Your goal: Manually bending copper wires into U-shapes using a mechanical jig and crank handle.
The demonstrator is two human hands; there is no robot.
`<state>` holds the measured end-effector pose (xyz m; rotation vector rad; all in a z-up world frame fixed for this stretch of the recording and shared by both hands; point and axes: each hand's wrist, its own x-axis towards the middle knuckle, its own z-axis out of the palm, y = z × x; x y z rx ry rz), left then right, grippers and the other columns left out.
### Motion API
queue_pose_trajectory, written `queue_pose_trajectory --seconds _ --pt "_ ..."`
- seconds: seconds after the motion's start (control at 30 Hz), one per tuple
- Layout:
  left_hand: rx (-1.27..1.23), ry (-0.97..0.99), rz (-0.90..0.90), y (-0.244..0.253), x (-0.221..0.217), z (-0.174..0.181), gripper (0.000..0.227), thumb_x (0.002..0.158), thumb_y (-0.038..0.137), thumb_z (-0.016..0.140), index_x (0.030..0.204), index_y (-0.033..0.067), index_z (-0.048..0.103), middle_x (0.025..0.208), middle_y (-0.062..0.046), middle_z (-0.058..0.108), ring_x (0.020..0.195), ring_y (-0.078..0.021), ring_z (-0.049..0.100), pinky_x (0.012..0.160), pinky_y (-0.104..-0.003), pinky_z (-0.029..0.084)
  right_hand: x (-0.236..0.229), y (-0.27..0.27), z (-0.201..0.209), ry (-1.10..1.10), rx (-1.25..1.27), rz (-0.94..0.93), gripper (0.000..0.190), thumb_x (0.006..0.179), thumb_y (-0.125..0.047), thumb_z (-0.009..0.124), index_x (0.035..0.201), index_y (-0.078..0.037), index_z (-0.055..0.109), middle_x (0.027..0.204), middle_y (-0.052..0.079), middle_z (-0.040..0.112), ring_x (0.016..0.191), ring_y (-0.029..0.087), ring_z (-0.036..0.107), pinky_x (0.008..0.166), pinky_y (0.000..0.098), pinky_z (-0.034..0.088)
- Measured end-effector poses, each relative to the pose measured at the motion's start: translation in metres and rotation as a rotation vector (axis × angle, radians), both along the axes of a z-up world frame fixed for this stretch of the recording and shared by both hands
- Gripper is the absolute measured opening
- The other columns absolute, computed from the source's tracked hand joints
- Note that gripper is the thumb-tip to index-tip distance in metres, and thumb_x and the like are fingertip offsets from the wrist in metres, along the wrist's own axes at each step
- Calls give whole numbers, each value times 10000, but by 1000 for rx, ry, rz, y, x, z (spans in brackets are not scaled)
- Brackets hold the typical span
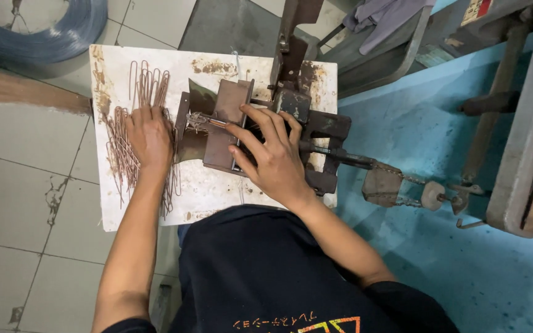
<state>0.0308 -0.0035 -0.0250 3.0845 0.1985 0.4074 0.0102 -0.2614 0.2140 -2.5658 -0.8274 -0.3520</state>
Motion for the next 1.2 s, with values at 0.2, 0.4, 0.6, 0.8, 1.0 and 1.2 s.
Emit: queue_pose_trajectory --seconds 0.2,0.4,0.6,0.8,1.0,1.2 --pt "-234 -64 -19 2 3 -4 226 1139 141 463 1071 83 671 891 -58 635 810 -187 544 772 -308 407 1 0 -2 -8 14 7 291 1035 -337 636 1290 -204 672 1399 99 541 1299 320 522 1109 540 278" --pt "-474 -212 -45 -10 23 27 141 1138 99 457 1133 61 593 976 -70 579 900 -229 562 809 -355 450 1 0 -4 -13 12 6 295 1031 -338 634 1291 -203 669 1400 106 540 1302 328 520 1104 548 280" --pt "-966 -665 -87 -11 28 122 150 1147 157 436 1148 25 506 993 -147 605 900 -286 630 800 -403 504 0 1 3 9 42 8 300 1029 -336 638 1280 -177 673 1397 117 548 1304 338 521 1099 550 284" --pt "-1419 -808 -183 -60 -10 269 42 1141 61 387 1104 66 407 993 -153 473 881 -249 522 758 -370 565 -2 0 22 65 148 12 356 1047 -294 654 1365 -135 635 1383 99 612 1325 283 570 1151 499 295" --pt "-1591 -771 -215 -103 -35 306 184 1125 223 472 1101 63 385 926 -186 468 851 -252 556 727 -357 578 -2 3 45 66 231 197 472 1095 -369 548 1451 -59 529 1328 102 694 1222 269 671 1037 398 426" --pt "-1543 -586 -277 -112 -26 278 127 1118 116 402 1106 -2 447 1019 -216 594 926 -282 667 828 -395 601 2 -17 37 132 307 106 233 1081 -188 546 1166 -97 743 829 49 725 767 214 680 801 355 466"
